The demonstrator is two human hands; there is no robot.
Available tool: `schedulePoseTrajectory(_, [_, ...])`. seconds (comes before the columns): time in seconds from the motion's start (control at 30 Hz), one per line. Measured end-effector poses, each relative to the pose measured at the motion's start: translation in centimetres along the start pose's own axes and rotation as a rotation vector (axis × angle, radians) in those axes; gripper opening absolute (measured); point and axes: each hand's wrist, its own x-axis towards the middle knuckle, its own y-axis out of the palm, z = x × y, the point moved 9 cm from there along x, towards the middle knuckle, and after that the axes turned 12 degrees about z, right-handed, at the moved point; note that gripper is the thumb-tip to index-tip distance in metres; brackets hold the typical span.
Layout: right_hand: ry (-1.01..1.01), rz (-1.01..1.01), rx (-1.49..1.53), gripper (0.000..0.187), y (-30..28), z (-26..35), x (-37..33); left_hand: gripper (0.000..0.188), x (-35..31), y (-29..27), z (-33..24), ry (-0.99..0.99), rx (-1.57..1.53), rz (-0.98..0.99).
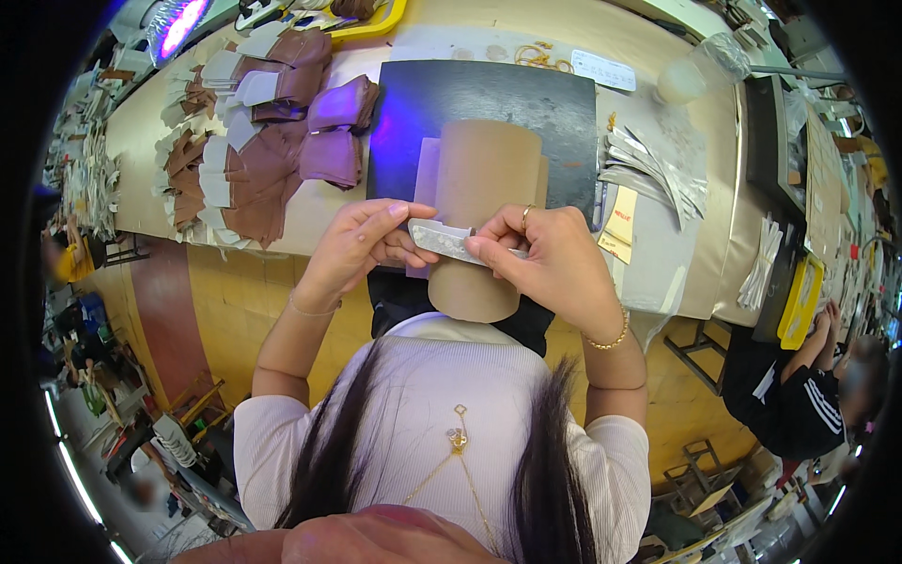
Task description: The person wraps a cylindrical cardboard object with strips of white tape. They repeatedly pick up tape strips, align them around the cylinder, and press them into place. The person also briefly handles a black water bottle before returning to the wrapping task.
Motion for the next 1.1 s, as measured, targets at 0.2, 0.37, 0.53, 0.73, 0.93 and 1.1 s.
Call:
schedulePoseTrajectory(0.2, [0.078,0.009,-0.105,0.021,0.2,-0.3,0.5,0.031,-0.1,-0.2,0.1,0.000,0.014,-0.001])
schedulePoseTrajectory(0.37, [0.087,-0.012,-0.108,0.021,0.3,-0.5,0.5,0.031,-0.3,-0.2,0.0,-0.010,0.050,-0.026])
schedulePoseTrajectory(0.53, [0.040,-0.047,-0.131,0.020,0.3,-0.3,0.5,0.031,-0.5,0.0,-0.3,0.015,0.078,-0.030])
schedulePoseTrajectory(0.73, [0.036,-0.065,-0.138,0.020,0.4,-0.5,0.4,0.030,-0.4,0.0,-0.4,0.025,0.079,-0.024])
schedulePoseTrajectory(0.93, [0.057,-0.053,-0.093,0.017,0.4,-0.6,0.2,0.026,-0.2,0.0,-0.3,0.028,0.093,-0.033])
schedulePoseTrajectory(1.1, [0.061,0.019,-0.030,0.016,0.0,-1.2,0.0,0.023,0.0,-0.1,-0.1,0.014,0.089,-0.051])
